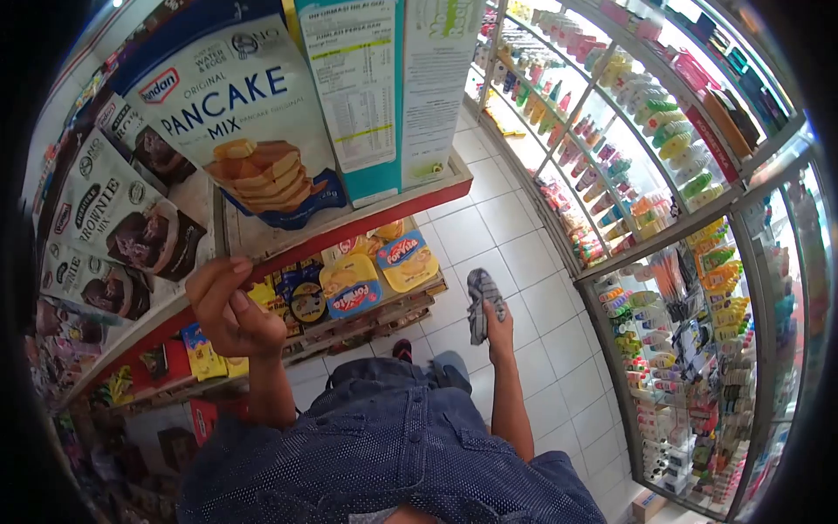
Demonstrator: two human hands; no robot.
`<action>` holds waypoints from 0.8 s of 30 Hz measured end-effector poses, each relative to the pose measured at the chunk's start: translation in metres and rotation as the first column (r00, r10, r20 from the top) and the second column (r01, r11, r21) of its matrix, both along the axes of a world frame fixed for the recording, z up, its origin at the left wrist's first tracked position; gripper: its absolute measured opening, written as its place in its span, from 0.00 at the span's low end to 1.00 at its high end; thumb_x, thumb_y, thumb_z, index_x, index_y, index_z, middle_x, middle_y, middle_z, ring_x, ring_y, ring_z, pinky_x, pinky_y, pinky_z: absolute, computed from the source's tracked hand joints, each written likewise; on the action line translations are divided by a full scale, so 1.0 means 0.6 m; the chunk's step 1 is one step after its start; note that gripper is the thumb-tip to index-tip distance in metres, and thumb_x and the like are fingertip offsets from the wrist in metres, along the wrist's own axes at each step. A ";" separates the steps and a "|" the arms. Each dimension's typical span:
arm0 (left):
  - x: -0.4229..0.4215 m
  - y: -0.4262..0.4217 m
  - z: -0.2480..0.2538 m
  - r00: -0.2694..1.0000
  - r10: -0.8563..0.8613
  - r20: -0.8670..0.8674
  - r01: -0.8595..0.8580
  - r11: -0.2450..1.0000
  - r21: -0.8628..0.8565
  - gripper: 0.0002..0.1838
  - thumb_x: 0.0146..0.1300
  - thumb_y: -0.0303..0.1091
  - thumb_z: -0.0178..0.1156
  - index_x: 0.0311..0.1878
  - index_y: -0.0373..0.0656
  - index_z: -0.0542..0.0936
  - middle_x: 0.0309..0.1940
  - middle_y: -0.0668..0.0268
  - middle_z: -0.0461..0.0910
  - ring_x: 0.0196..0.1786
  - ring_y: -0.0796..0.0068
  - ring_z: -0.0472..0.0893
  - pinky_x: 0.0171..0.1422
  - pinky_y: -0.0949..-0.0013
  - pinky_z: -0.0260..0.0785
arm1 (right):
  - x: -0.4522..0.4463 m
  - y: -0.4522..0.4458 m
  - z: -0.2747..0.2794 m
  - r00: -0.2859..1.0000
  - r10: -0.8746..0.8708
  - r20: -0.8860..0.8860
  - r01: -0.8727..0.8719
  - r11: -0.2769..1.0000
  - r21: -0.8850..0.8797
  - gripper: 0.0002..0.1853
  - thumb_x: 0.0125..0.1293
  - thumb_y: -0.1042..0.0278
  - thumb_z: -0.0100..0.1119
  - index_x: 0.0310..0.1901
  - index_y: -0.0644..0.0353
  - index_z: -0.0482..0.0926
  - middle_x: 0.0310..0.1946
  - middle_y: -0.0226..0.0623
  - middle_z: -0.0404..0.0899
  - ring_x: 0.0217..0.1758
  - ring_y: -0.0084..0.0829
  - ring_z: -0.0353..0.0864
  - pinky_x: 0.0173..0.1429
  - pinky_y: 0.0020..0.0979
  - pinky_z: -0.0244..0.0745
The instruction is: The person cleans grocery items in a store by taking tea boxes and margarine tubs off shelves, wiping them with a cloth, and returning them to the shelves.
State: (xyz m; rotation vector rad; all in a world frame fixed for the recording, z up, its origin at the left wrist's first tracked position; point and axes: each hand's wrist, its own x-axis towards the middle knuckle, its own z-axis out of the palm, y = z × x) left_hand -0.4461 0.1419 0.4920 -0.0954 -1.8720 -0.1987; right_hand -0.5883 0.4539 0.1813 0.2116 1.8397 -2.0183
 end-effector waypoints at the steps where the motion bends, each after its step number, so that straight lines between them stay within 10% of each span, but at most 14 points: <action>1: 0.001 0.003 -0.001 1.000 0.028 -0.001 -0.028 0.999 -0.039 0.12 0.71 0.28 0.45 0.46 0.32 0.76 0.41 0.52 0.79 0.45 0.61 0.79 0.51 0.60 0.76 | -0.009 -0.003 0.005 1.000 0.021 0.016 -0.021 1.000 0.010 0.18 0.74 0.57 0.61 0.54 0.63 0.78 0.38 0.33 0.83 0.38 0.23 0.81 0.44 0.27 0.77; 4: -0.005 0.031 -0.029 0.996 -0.008 -0.091 0.008 1.000 0.003 0.12 0.70 0.30 0.46 0.44 0.32 0.77 0.39 0.53 0.79 0.45 0.58 0.79 0.56 0.55 0.74 | -0.045 -0.021 0.008 0.999 0.025 0.047 -0.019 0.994 -0.110 0.18 0.74 0.57 0.60 0.53 0.65 0.78 0.37 0.35 0.83 0.36 0.25 0.82 0.43 0.28 0.78; 5: -0.007 0.047 -0.073 0.992 -0.029 -0.122 0.034 0.999 0.042 0.12 0.71 0.39 0.51 0.50 0.50 0.80 0.46 0.65 0.83 0.45 0.67 0.82 0.59 0.59 0.72 | -0.059 -0.022 0.004 0.997 0.064 0.049 -0.057 0.990 -0.126 0.18 0.74 0.57 0.61 0.54 0.64 0.77 0.39 0.35 0.83 0.39 0.25 0.82 0.46 0.28 0.78; 7: -0.009 0.110 -0.113 0.982 -0.026 0.189 0.034 0.999 -0.042 0.11 0.68 0.40 0.57 0.51 0.52 0.80 0.50 0.67 0.82 0.54 0.69 0.81 0.67 0.59 0.67 | -0.087 -0.018 -0.003 0.986 0.148 0.070 -0.139 0.983 -0.121 0.19 0.74 0.57 0.61 0.56 0.63 0.76 0.42 0.35 0.83 0.41 0.24 0.82 0.48 0.28 0.77; 14: -0.162 0.161 -0.324 0.611 0.095 0.786 -0.184 0.983 0.024 0.39 0.61 0.48 0.70 0.71 0.42 0.68 0.66 0.51 0.69 0.69 0.53 0.68 0.73 0.49 0.62 | -0.175 0.006 0.029 0.927 0.368 -0.069 -0.368 0.930 0.020 0.18 0.75 0.56 0.59 0.54 0.62 0.75 0.38 0.33 0.83 0.37 0.23 0.82 0.43 0.26 0.77; 24: -0.192 0.164 -0.401 0.319 0.200 0.926 -0.408 0.911 -0.056 0.50 0.58 0.55 0.71 0.77 0.41 0.59 0.75 0.38 0.56 0.77 0.44 0.58 0.80 0.52 0.54 | -0.171 0.063 0.025 0.902 0.431 -0.004 -0.431 0.902 -0.024 0.17 0.75 0.57 0.58 0.54 0.61 0.76 0.39 0.35 0.83 0.39 0.25 0.83 0.45 0.27 0.78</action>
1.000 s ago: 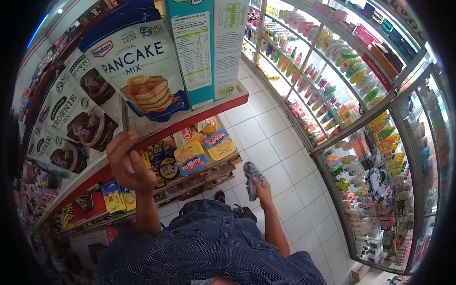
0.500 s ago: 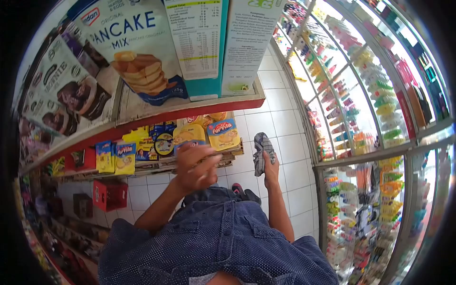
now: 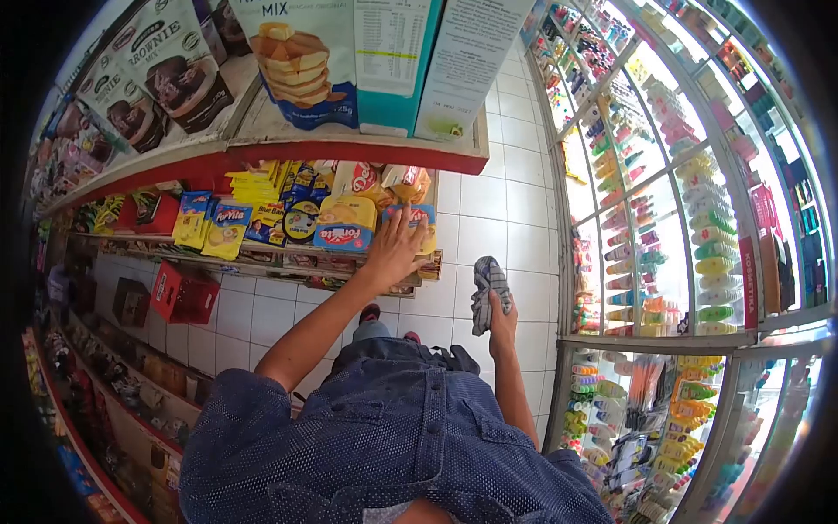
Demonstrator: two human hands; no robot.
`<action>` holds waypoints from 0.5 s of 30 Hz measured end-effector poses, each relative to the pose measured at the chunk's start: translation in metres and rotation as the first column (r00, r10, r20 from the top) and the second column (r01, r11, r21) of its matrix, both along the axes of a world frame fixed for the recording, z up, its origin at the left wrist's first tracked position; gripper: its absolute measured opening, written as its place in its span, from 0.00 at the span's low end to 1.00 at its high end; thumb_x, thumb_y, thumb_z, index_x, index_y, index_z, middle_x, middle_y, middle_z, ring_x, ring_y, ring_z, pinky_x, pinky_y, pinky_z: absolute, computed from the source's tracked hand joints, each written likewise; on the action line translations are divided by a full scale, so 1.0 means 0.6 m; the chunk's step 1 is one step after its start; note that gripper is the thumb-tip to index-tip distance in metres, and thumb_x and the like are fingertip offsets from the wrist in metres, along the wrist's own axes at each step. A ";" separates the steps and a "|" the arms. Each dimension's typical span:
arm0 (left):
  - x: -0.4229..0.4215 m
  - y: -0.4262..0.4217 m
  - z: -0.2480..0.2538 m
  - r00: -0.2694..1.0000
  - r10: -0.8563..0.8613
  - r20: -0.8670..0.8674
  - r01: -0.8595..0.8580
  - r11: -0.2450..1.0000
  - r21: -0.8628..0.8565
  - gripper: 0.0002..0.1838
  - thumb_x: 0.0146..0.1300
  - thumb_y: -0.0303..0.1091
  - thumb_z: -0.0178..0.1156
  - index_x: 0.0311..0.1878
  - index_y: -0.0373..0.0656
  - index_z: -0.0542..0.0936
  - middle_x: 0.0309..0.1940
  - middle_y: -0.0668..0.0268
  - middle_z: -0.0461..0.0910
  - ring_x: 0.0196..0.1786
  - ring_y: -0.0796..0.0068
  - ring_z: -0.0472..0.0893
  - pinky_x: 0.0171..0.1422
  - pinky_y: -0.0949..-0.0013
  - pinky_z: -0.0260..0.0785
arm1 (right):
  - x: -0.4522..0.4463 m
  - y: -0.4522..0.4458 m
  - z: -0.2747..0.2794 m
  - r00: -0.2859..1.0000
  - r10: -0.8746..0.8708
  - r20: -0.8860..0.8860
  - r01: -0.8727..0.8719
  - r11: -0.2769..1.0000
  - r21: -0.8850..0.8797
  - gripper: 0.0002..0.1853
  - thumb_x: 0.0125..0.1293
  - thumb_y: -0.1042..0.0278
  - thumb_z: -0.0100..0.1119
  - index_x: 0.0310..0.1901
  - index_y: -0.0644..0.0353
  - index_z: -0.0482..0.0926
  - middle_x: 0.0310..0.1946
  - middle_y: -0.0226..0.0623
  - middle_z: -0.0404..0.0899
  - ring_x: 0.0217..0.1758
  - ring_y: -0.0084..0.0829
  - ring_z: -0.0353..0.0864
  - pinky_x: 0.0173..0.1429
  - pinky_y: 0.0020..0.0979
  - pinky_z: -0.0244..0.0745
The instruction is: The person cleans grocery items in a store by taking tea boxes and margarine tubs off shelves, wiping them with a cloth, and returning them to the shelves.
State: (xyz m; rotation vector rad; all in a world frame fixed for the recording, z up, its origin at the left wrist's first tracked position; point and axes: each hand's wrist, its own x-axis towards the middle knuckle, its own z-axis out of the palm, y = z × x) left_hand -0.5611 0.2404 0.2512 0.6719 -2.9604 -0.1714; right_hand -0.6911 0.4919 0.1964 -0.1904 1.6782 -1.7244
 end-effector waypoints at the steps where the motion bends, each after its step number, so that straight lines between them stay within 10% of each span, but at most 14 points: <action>1: -0.003 -0.005 -0.001 1.000 0.001 0.008 -0.001 1.000 0.000 0.50 0.58 0.55 0.71 0.76 0.42 0.59 0.75 0.37 0.55 0.77 0.44 0.58 0.80 0.51 0.54 | 0.004 0.002 -0.007 1.000 0.013 -0.004 -0.013 1.000 0.011 0.17 0.75 0.56 0.58 0.54 0.62 0.76 0.39 0.35 0.83 0.39 0.25 0.83 0.46 0.27 0.78; 10: -0.007 -0.020 0.004 0.996 -0.012 -0.086 0.006 0.998 -0.067 0.48 0.49 0.50 0.78 0.69 0.43 0.63 0.67 0.41 0.65 0.73 0.42 0.61 0.77 0.46 0.57 | 0.027 -0.016 0.020 0.996 0.067 -0.062 -0.066 0.997 0.027 0.20 0.74 0.55 0.60 0.57 0.62 0.75 0.38 0.34 0.82 0.38 0.24 0.81 0.44 0.27 0.76; 15: 0.020 0.033 0.078 0.932 0.085 -0.351 0.001 0.972 0.237 0.48 0.46 0.49 0.80 0.67 0.45 0.65 0.66 0.46 0.61 0.69 0.41 0.62 0.73 0.42 0.56 | 0.032 -0.018 0.049 0.995 -0.074 -0.065 0.075 0.997 0.006 0.22 0.74 0.54 0.60 0.58 0.65 0.74 0.43 0.38 0.83 0.43 0.28 0.84 0.48 0.29 0.78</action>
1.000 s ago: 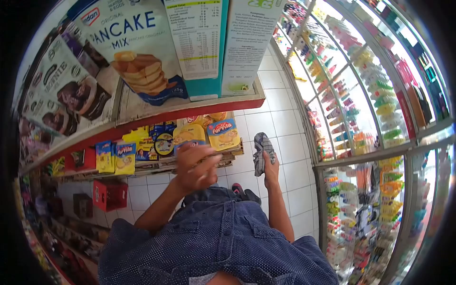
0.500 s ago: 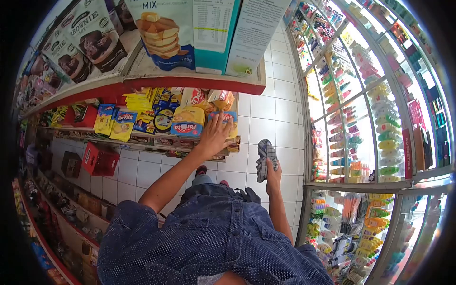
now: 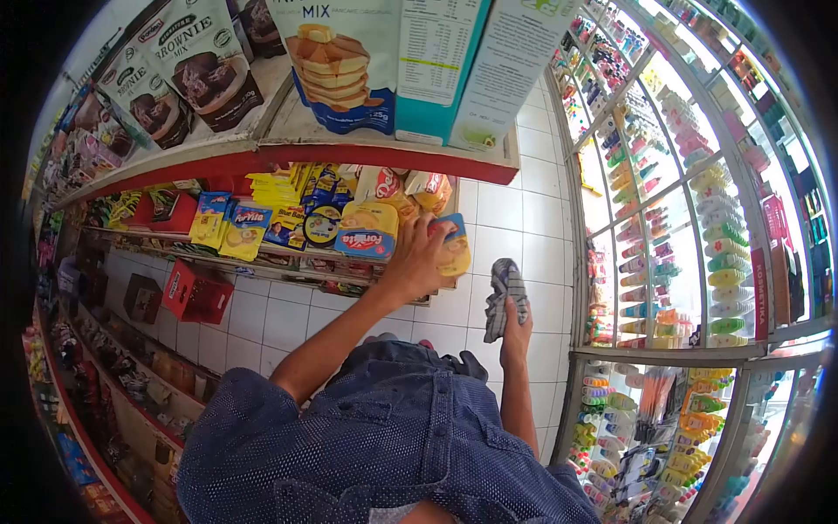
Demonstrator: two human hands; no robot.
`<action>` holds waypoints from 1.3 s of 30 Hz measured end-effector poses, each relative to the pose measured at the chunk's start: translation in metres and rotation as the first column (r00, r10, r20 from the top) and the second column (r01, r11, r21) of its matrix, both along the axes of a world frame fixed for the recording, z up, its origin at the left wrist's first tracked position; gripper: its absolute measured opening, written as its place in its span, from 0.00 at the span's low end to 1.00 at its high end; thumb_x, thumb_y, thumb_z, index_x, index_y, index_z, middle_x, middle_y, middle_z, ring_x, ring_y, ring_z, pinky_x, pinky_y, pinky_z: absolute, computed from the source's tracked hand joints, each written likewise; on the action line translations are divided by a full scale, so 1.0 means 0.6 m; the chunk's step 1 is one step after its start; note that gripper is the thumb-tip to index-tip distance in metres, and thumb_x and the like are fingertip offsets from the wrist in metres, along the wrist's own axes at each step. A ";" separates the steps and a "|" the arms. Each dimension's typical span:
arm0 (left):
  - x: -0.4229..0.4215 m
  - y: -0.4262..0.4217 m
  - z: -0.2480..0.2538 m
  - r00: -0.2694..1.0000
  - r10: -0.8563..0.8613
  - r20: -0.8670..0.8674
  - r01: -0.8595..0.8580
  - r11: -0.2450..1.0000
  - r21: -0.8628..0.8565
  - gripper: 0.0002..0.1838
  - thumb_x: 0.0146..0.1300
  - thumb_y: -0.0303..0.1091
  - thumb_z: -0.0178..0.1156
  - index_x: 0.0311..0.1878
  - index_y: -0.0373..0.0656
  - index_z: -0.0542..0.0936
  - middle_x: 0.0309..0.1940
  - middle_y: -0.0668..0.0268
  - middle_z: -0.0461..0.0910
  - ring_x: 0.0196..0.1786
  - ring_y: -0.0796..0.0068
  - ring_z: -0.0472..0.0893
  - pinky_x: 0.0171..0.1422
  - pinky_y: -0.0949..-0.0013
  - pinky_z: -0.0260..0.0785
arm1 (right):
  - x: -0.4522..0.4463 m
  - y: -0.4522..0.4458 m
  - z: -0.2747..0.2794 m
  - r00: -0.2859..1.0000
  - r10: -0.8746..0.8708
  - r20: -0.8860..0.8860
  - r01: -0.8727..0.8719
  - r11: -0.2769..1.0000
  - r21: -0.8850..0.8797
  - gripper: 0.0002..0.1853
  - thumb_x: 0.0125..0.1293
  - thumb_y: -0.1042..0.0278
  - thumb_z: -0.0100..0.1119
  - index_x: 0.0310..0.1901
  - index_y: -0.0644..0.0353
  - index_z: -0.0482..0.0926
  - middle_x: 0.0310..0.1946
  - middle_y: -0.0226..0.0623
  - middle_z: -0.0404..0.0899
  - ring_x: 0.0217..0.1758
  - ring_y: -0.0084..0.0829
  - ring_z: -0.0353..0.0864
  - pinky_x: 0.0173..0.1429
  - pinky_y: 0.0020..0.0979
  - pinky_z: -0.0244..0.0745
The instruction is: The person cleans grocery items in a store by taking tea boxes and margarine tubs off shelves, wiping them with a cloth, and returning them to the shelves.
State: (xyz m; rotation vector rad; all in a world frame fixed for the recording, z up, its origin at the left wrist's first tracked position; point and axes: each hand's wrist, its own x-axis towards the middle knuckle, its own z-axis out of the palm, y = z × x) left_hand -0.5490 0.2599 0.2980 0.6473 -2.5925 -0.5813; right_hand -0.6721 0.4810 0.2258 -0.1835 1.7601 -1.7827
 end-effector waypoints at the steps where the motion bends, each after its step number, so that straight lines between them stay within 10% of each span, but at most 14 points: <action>1: 0.008 0.010 0.014 0.996 -0.002 -0.091 0.005 0.999 0.032 0.48 0.47 0.50 0.79 0.68 0.46 0.64 0.66 0.46 0.61 0.68 0.40 0.62 0.74 0.42 0.56 | 0.006 -0.006 0.022 0.999 -0.039 0.008 0.039 0.999 0.001 0.24 0.74 0.53 0.60 0.59 0.65 0.73 0.44 0.39 0.83 0.44 0.29 0.84 0.50 0.30 0.79; 3: 0.022 0.024 0.021 0.986 0.023 -0.165 -0.011 0.997 0.071 0.41 0.54 0.48 0.76 0.65 0.44 0.64 0.63 0.50 0.65 0.69 0.48 0.65 0.71 0.48 0.62 | 0.028 -0.023 0.052 0.993 -0.106 0.052 0.111 0.990 -0.090 0.27 0.74 0.53 0.59 0.64 0.65 0.70 0.50 0.42 0.81 0.47 0.30 0.83 0.53 0.31 0.79; 5: 0.030 0.023 -0.003 0.893 0.142 -0.426 0.292 0.537 0.791 0.37 0.62 0.46 0.72 0.67 0.44 0.63 0.60 0.56 0.69 0.65 0.59 0.70 0.69 0.55 0.66 | 0.076 -0.052 0.126 0.993 -0.016 -0.118 -0.010 0.978 -0.210 0.22 0.76 0.61 0.54 0.64 0.65 0.71 0.55 0.39 0.78 0.55 0.28 0.79 0.61 0.32 0.75; 9: 0.072 0.040 0.021 0.877 0.321 -0.357 0.402 -0.084 0.912 0.29 0.79 0.52 0.50 0.73 0.47 0.60 0.63 0.62 0.70 0.67 0.71 0.71 0.68 0.64 0.69 | 0.139 -0.125 0.206 0.617 0.203 -0.760 -0.286 0.958 0.024 0.25 0.70 0.73 0.54 0.68 0.65 0.67 0.66 0.51 0.73 0.68 0.36 0.73 0.73 0.37 0.65; 11: 0.093 0.029 0.050 0.903 0.224 -0.367 0.371 0.022 0.928 0.29 0.81 0.55 0.43 0.75 0.49 0.58 0.65 0.63 0.70 0.68 0.73 0.72 0.67 0.66 0.71 | 0.126 -0.153 0.200 0.786 0.184 -0.590 -0.241 0.970 -0.019 0.27 0.71 0.67 0.57 0.69 0.64 0.67 0.58 0.44 0.77 0.62 0.33 0.76 0.67 0.35 0.70; 14: 0.115 0.008 0.080 0.879 0.373 -0.296 0.402 -0.250 0.881 0.30 0.79 0.53 0.48 0.73 0.42 0.64 0.62 0.65 0.76 0.66 0.73 0.75 0.71 0.65 0.69 | 0.156 -0.173 0.229 0.935 0.150 -0.320 -0.162 0.987 -0.009 0.28 0.64 0.78 0.61 0.67 0.63 0.69 0.69 0.53 0.71 0.71 0.42 0.73 0.71 0.40 0.68; 17: 0.123 -0.007 0.058 0.826 0.351 -0.442 0.548 -0.315 0.775 0.30 0.78 0.52 0.49 0.74 0.43 0.64 0.63 0.65 0.75 0.65 0.73 0.76 0.70 0.64 0.70 | 0.185 -0.166 0.227 0.565 0.181 -0.805 -0.330 0.944 -0.020 0.30 0.60 0.78 0.66 0.65 0.63 0.72 0.70 0.56 0.69 0.74 0.52 0.69 0.74 0.43 0.65; 19: 0.131 0.010 0.067 0.879 0.234 -0.415 0.448 -0.109 0.887 0.29 0.78 0.53 0.48 0.73 0.44 0.65 0.63 0.66 0.75 0.66 0.74 0.76 0.71 0.63 0.69 | 0.185 -0.179 0.248 0.302 0.190 -0.934 -0.361 0.930 0.072 0.28 0.61 0.79 0.65 0.64 0.63 0.73 0.68 0.54 0.72 0.71 0.48 0.73 0.72 0.40 0.68; 20: 0.134 0.015 0.075 0.871 0.308 -0.383 0.454 -0.204 0.868 0.29 0.79 0.54 0.47 0.73 0.45 0.66 0.64 0.66 0.75 0.67 0.74 0.75 0.71 0.63 0.68 | 0.177 -0.186 0.244 0.298 0.185 -0.937 -0.353 0.933 0.071 0.28 0.61 0.79 0.65 0.64 0.63 0.73 0.68 0.54 0.72 0.71 0.48 0.73 0.72 0.40 0.68; 23: 0.144 0.007 0.089 0.882 0.385 -0.271 0.404 -0.327 0.854 0.29 0.80 0.57 0.43 0.73 0.47 0.67 0.66 0.67 0.74 0.69 0.73 0.74 0.74 0.63 0.65 | 0.162 -0.199 0.237 0.888 0.090 -0.451 -0.141 0.987 -0.081 0.25 0.63 0.81 0.62 0.63 0.63 0.74 0.62 0.52 0.78 0.63 0.37 0.80 0.65 0.34 0.74; 29: 0.165 -0.009 0.046 0.907 0.267 -0.327 0.389 -0.228 0.892 0.30 0.79 0.57 0.46 0.73 0.47 0.66 0.67 0.65 0.74 0.66 0.73 0.77 0.69 0.64 0.72 | 0.198 -0.186 0.241 0.264 0.153 -0.952 -0.395 0.918 0.038 0.27 0.55 0.78 0.68 0.59 0.62 0.78 0.64 0.56 0.76 0.68 0.53 0.76 0.72 0.41 0.68; 33: 0.163 0.002 0.094 0.946 0.266 -0.186 0.261 -0.282 0.923 0.28 0.79 0.54 0.47 0.73 0.47 0.65 0.65 0.64 0.75 0.65 0.71 0.78 0.68 0.62 0.73 | 0.154 -0.202 0.232 0.801 0.123 -0.586 -0.177 0.984 -0.035 0.17 0.61 0.74 0.63 0.53 0.65 0.78 0.40 0.44 0.84 0.42 0.30 0.84 0.50 0.29 0.78; 35: 0.169 -0.009 0.090 0.948 0.253 -0.193 0.262 -0.273 0.926 0.27 0.80 0.53 0.47 0.72 0.46 0.65 0.64 0.64 0.74 0.64 0.70 0.78 0.68 0.63 0.73 | 0.150 -0.192 0.258 0.866 0.215 -0.451 -0.189 0.977 0.103 0.16 0.61 0.74 0.66 0.51 0.63 0.79 0.48 0.51 0.83 0.52 0.45 0.85 0.54 0.37 0.78; 39: 0.168 -0.013 0.048 0.945 0.171 -0.279 0.286 -0.017 0.958 0.27 0.81 0.52 0.45 0.73 0.45 0.64 0.64 0.62 0.73 0.62 0.73 0.78 0.65 0.67 0.74 | 0.163 -0.178 0.252 0.487 0.165 -0.858 -0.316 0.949 0.003 0.18 0.59 0.74 0.68 0.51 0.65 0.79 0.48 0.50 0.82 0.51 0.47 0.85 0.54 0.36 0.78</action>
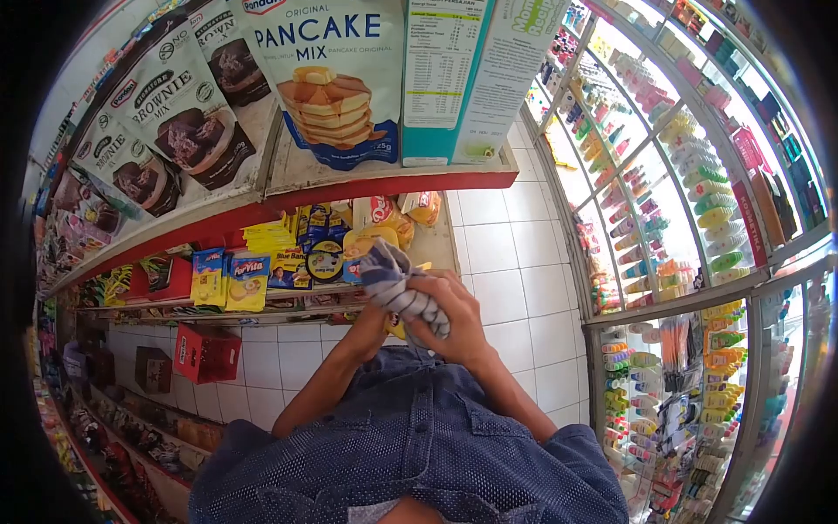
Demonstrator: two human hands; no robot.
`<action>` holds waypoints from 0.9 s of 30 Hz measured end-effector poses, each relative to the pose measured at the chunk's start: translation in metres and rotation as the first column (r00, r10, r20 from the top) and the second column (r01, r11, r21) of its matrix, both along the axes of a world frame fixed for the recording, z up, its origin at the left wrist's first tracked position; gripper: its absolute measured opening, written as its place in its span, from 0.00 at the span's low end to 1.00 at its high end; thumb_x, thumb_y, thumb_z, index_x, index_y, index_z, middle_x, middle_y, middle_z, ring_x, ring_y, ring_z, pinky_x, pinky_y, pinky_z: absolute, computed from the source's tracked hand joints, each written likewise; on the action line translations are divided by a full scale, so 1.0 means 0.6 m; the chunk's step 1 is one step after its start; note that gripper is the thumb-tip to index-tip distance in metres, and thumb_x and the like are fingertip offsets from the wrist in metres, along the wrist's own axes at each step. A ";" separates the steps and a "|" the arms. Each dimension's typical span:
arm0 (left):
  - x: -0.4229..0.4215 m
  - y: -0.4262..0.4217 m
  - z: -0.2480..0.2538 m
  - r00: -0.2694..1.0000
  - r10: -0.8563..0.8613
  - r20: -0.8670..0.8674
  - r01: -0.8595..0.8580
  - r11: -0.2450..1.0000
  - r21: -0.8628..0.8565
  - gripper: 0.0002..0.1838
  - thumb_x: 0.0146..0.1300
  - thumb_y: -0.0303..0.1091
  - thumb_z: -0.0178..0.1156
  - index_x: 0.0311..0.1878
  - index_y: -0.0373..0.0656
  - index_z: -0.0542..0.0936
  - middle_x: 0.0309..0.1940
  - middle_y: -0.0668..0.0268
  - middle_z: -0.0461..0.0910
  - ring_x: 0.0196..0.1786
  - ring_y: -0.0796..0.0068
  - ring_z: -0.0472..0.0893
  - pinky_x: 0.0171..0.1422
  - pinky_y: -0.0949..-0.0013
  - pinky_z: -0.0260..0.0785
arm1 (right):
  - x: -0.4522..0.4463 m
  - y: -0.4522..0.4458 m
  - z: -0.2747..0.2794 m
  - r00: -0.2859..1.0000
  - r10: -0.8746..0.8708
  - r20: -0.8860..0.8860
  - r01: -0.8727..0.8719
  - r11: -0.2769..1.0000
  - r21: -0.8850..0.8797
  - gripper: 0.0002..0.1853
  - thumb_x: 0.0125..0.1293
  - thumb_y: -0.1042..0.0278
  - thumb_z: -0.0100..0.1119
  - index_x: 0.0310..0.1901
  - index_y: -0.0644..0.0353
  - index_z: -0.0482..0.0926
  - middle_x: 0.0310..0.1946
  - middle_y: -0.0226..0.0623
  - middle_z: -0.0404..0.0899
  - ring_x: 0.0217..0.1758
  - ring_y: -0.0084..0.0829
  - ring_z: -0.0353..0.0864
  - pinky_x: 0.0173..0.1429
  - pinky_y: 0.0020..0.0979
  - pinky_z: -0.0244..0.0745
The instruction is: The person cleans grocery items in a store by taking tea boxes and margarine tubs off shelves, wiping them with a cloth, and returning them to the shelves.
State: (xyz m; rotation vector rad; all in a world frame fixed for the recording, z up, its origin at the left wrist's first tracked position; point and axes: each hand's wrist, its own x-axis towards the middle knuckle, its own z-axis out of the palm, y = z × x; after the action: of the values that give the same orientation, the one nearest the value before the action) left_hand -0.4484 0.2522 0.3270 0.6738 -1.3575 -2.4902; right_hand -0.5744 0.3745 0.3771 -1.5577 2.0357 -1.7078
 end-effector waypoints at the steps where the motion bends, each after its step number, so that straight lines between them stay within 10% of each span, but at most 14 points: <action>1: 0.002 0.004 -0.013 0.998 -0.012 0.065 0.020 0.993 -0.118 0.27 0.82 0.52 0.43 0.73 0.44 0.64 0.63 0.62 0.73 0.62 0.74 0.78 0.64 0.68 0.74 | -0.005 0.002 0.001 0.996 0.086 0.030 -0.086 0.996 0.008 0.18 0.59 0.73 0.68 0.51 0.65 0.79 0.47 0.49 0.82 0.51 0.44 0.85 0.54 0.35 0.78; 6: 0.015 -0.007 0.023 0.993 -0.046 -0.107 0.038 0.997 -0.068 0.27 0.82 0.50 0.41 0.74 0.42 0.63 0.64 0.62 0.73 0.63 0.74 0.76 0.65 0.70 0.71 | -0.018 0.002 0.007 0.884 -0.151 0.442 0.017 0.956 0.292 0.16 0.60 0.71 0.62 0.49 0.66 0.78 0.44 0.45 0.83 0.45 0.31 0.83 0.52 0.32 0.77; 9: 0.012 -0.006 0.023 1.000 -0.025 -0.012 0.024 0.995 -0.101 0.29 0.82 0.50 0.41 0.77 0.42 0.60 0.67 0.60 0.70 0.67 0.72 0.73 0.69 0.66 0.69 | 0.003 0.002 -0.007 1.000 0.022 0.017 -0.021 0.998 -0.051 0.22 0.50 0.76 0.69 0.50 0.63 0.80 0.47 0.47 0.82 0.51 0.44 0.85 0.55 0.35 0.78; 12: 0.015 -0.004 0.005 0.996 -0.083 0.042 0.091 0.959 -0.269 0.30 0.82 0.51 0.40 0.77 0.42 0.60 0.69 0.60 0.69 0.70 0.70 0.71 0.73 0.64 0.65 | 0.001 -0.003 0.020 0.991 0.131 -0.001 -0.131 0.991 -0.031 0.24 0.46 0.77 0.70 0.50 0.64 0.80 0.47 0.48 0.82 0.50 0.45 0.85 0.55 0.36 0.79; 17: 0.011 0.008 0.038 0.953 0.164 -0.256 -0.075 0.942 0.326 0.39 0.76 0.67 0.37 0.76 0.46 0.61 0.70 0.59 0.70 0.72 0.65 0.72 0.73 0.59 0.69 | 0.007 -0.010 -0.040 0.854 -0.027 0.520 0.080 0.994 -0.079 0.18 0.71 0.70 0.57 0.59 0.66 0.73 0.46 0.38 0.81 0.51 0.25 0.79 0.56 0.31 0.75; 24: -0.016 -0.015 0.066 0.920 0.371 -0.123 -0.322 0.898 0.301 0.36 0.77 0.65 0.41 0.72 0.45 0.66 0.63 0.63 0.76 0.65 0.69 0.77 0.69 0.62 0.71 | 0.038 -0.015 -0.026 0.894 -0.070 0.442 0.124 0.988 -0.094 0.26 0.67 0.71 0.62 0.64 0.66 0.67 0.51 0.40 0.79 0.56 0.28 0.77 0.61 0.31 0.73; 27: -0.009 -0.011 0.060 0.948 0.311 -0.071 -0.280 0.917 0.283 0.32 0.79 0.60 0.41 0.69 0.42 0.68 0.60 0.63 0.78 0.62 0.71 0.79 0.66 0.64 0.74 | 0.019 -0.011 0.001 0.712 -0.032 0.701 0.110 0.992 -0.066 0.25 0.64 0.74 0.66 0.61 0.65 0.69 0.50 0.38 0.79 0.55 0.26 0.78 0.60 0.30 0.75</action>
State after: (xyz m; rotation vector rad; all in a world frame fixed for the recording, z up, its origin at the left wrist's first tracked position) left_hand -0.4536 0.2458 0.3631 0.7164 -0.8119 -2.4396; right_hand -0.5630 0.3679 0.3776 -0.6438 1.6222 -2.0301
